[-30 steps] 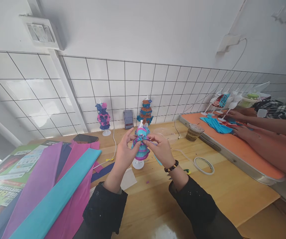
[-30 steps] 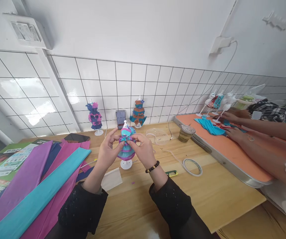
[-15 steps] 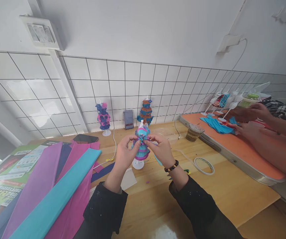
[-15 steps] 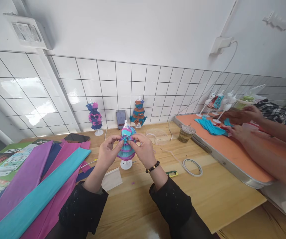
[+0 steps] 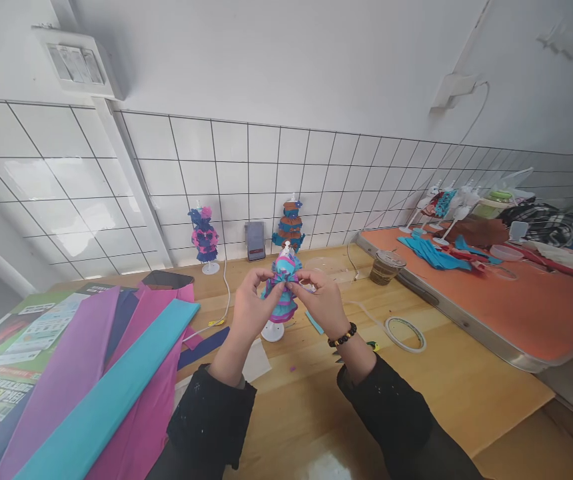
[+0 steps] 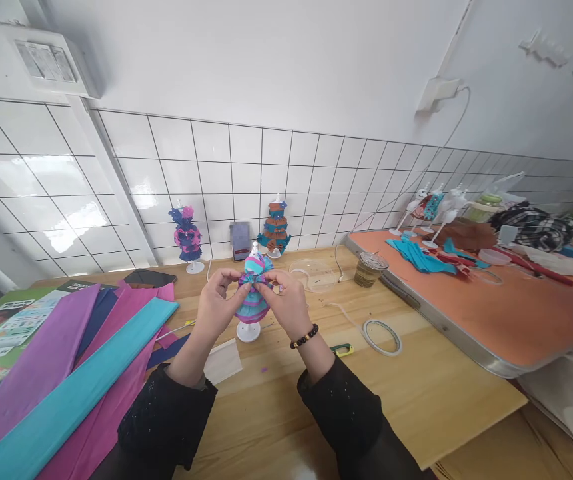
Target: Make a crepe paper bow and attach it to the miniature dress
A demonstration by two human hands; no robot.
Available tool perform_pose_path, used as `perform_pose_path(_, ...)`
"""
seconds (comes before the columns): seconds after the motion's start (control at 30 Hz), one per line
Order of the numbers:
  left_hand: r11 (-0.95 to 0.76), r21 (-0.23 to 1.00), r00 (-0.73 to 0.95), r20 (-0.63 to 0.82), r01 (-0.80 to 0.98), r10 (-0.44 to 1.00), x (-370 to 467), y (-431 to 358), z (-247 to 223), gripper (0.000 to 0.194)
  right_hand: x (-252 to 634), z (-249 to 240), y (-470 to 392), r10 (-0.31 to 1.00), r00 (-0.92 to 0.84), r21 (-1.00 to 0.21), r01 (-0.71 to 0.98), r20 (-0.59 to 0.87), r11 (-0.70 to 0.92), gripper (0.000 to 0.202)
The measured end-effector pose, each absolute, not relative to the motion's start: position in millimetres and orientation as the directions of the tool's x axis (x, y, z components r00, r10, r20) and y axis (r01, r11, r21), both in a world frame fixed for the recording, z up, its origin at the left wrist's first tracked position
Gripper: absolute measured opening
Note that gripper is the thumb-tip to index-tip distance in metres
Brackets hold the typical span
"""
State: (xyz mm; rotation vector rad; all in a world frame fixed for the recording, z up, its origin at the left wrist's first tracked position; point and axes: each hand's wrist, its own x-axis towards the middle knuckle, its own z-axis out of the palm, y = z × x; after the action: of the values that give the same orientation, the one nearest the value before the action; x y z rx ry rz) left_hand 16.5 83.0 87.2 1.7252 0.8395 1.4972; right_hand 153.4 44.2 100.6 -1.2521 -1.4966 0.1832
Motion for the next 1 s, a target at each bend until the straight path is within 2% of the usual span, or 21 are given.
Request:
perform_pose_path(0.27,-0.534,0.843,0.11,0.525,0.07,0.844,23.2,79.8,92.5,0.023,152.1,101.7,43.9,0.765,0.215,-0.711,0.578,0.607,0.401,0.012)
perform_pose_path(0.47,-0.513,0.854,0.034,0.512,0.091,0.858,29.9,77.3,95.8,0.012,151.2,102.5,43.5,0.758,0.204,-0.698,0.586,0.62,0.412,0.009)
perform_pose_path(0.6,-0.511,0.858,0.046,0.509,0.058,0.86,30.2,76.1,97.9,0.009,151.7,101.3,43.7,0.757,0.211,-0.7,0.586,0.619,0.408,0.01)
perform_pose_path(1.0,-0.515,0.857,0.097,0.512,0.006,0.853,27.3,78.8,96.0,0.015,150.9,98.9,43.2,0.764,0.235,-0.716,0.582,0.601,0.384,0.01)
